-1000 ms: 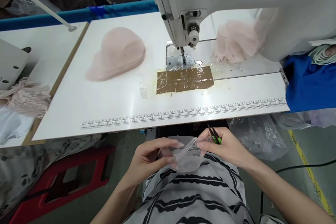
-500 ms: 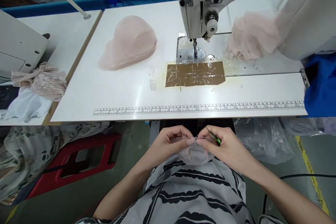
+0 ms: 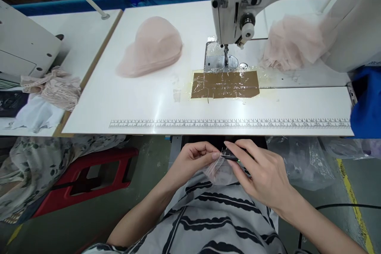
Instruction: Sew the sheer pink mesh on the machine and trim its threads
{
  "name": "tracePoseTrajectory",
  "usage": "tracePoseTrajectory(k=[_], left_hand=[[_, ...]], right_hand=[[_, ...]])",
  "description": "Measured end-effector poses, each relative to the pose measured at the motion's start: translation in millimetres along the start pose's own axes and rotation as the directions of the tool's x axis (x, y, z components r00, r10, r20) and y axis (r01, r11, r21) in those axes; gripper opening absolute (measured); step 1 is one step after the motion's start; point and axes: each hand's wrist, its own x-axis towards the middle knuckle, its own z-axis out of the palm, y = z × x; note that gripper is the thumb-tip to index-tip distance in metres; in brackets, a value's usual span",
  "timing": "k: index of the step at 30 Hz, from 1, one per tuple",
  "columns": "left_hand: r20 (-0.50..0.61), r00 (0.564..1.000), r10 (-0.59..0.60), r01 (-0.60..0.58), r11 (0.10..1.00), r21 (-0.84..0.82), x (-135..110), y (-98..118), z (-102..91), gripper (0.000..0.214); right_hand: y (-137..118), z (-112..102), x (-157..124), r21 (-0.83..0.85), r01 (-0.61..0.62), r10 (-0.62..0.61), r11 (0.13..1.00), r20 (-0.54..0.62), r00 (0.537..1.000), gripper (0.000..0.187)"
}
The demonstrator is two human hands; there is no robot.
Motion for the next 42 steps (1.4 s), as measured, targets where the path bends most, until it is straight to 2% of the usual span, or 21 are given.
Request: tracePoseTrajectory(k=[7, 42], left_hand=[[0.002, 1.0, 0.002, -0.002, 1.0, -0.011, -1.2, -0.9, 0.0, 0.018], [0.019, 1.0, 0.0, 0.0, 1.0, -0.006, -3.0, -1.8, 1.7, 0.018]], right_hand=[[-0.2, 0.4, 0.7, -0.014, 0.005, -0.005, 1.0, 0.003, 1.0, 0.034], [-1.5, -0.2, -1.8, -0.008, 0.013, -0.013, 1.0, -0.003, 1.0, 0.035]])
